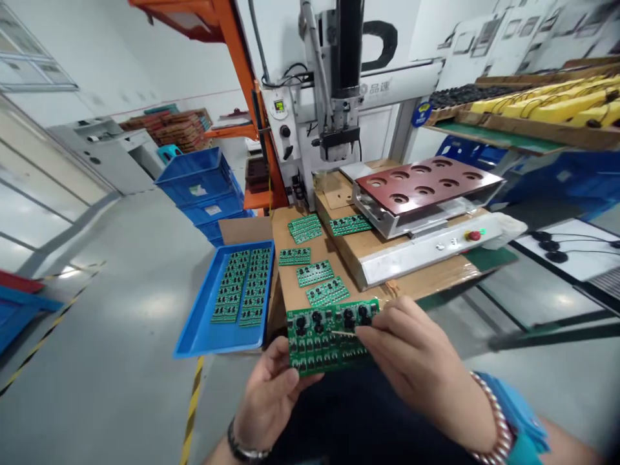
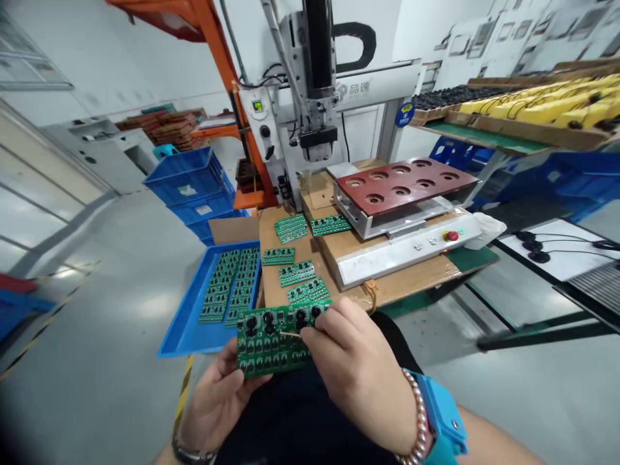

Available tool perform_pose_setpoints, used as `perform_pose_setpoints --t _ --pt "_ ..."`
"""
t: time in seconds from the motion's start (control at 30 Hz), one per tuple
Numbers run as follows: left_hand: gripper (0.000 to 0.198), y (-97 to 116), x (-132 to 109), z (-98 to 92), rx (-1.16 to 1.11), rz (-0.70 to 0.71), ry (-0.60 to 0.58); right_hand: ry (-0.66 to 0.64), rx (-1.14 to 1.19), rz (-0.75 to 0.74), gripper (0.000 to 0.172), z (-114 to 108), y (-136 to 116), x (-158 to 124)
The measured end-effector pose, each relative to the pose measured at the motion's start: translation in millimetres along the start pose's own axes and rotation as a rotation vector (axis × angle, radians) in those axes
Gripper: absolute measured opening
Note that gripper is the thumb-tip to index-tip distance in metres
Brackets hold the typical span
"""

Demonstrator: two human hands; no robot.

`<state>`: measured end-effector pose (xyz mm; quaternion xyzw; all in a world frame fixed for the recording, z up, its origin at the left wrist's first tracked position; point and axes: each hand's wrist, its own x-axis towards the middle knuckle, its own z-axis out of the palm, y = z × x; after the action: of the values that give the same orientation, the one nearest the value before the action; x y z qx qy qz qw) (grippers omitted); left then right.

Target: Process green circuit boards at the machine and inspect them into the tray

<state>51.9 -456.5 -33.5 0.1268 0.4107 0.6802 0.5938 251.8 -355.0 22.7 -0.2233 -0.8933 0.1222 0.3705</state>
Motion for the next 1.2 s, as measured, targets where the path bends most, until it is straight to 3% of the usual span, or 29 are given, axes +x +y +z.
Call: perform_pose_setpoints --t 0.27,0.63,0.9,1.2 --pt "0.035 2 3 -1.3 0.051 -0.026 0.052 -0.016 -0.003 -0.037 0.018 5 -2 7" --pt "0.035 1 5 -2.0 0.052 -0.028 0.005 -0.001 -0.016 -0.003 0.018 3 3 13" --pt "0.035 3 7 2.2 0.08 -0.034 0.051 -0.031 0.01 0.006 0.019 2 4 10" --pt "0.031 1 10 1.4 0.091 -0.049 -0.015 -0.043 0.027 -0.001 0.018 4 4 11"
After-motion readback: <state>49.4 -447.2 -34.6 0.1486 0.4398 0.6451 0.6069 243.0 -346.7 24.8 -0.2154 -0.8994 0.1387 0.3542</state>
